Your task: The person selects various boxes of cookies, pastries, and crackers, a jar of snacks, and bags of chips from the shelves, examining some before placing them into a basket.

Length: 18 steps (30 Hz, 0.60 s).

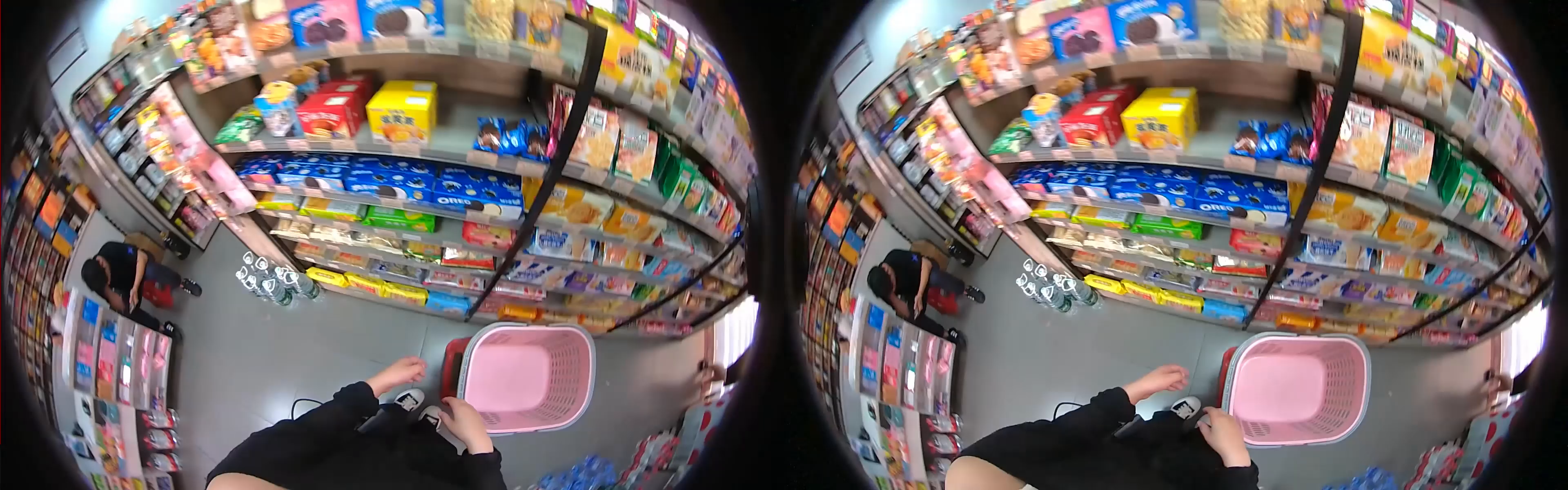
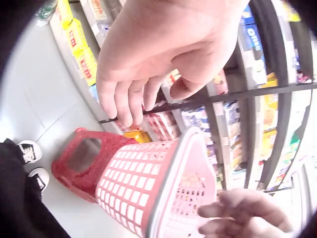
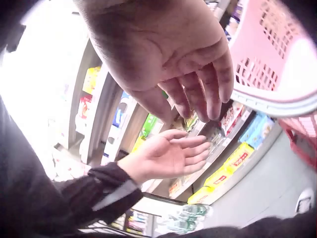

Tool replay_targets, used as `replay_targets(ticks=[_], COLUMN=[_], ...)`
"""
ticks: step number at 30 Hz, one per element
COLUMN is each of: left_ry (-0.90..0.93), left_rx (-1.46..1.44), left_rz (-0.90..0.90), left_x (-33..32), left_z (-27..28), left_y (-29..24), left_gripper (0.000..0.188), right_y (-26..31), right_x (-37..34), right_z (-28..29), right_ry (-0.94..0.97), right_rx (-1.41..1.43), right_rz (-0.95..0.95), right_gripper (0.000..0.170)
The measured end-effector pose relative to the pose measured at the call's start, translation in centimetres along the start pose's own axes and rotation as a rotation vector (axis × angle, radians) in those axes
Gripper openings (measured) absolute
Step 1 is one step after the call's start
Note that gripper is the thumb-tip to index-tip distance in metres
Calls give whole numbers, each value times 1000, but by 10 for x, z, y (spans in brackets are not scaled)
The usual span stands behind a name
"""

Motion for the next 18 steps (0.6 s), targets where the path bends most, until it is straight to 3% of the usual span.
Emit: replay_targets(ticks=[2,3,6,9,11,13,15,18], left_ry=[11,-98,-57,-133,-173,-203,-193,-132], left_rx=[10,105,201,409,459,525,713,783], left_rz=[-100,-37,-203,-257,-142,-227,-118,-164], left_x=[27,-105,-116,-153,-180,-186,-193,-207], left_z=[-19,17,-23,-19,-16,-3,10,26], left_y=[-20,-16,-20,-23,-27,-20,-11,-25], left_gripper=[40,40,40,43,43,46,50,53], right_y=[-51,26,-30,-45,-30,-7,17,68], right_x=[24,-19,-34,-38,-43,-44,-40,-30], right_z=[14,-50,-39,-51,-49,-44,-46,-49], right_ry=[175,187,325,388,373,303,337,423], right_rx=[-6,121,-52,-47,-58,18,-3,100], right_rz=[-4,88,55,31,51,125,143,161], right_gripper=[42,42,40,43,44,42,44,43])
Point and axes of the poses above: each hand's wrist, its own x-axis towards the middle knuckle, its own z-axis out of the back of the hand, y = z × x, the point moved 6 cm from there along x, towards the middle knuckle, and after that the axes turned 3 degrees about y, right-handed, at the moved point
